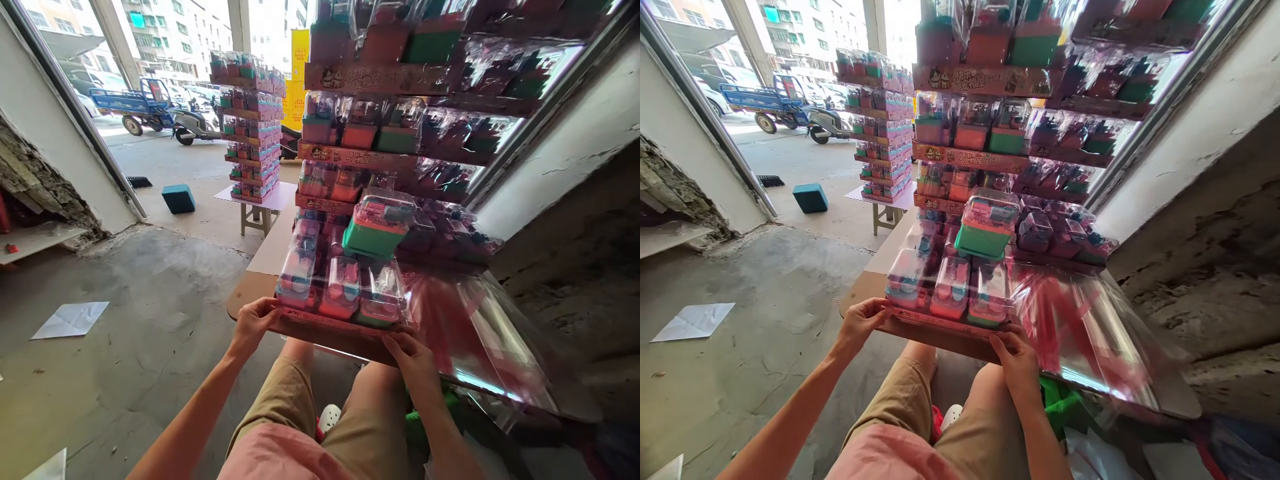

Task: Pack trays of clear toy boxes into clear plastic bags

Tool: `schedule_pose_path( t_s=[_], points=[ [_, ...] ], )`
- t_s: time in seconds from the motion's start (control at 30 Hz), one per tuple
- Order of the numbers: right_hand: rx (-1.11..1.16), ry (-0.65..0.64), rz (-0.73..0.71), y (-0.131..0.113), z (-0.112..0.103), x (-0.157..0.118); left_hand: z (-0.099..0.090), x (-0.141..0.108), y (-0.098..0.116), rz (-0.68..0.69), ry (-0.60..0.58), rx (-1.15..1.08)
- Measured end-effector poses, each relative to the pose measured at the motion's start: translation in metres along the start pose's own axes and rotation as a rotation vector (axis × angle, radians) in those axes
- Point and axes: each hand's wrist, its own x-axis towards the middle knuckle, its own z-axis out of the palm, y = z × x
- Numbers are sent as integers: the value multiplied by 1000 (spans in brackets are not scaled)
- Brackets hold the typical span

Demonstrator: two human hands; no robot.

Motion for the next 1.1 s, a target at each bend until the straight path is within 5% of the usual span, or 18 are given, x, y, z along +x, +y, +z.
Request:
schedule_pose_path(
  t_s=[0.37,1.1],
  points=[
    [-141,53,-50,3,3,0,-1,6,-20,118,72,228],
    [-263,137,-278,0,11,1,7,-1,-22,233,166,367]
  ],
)
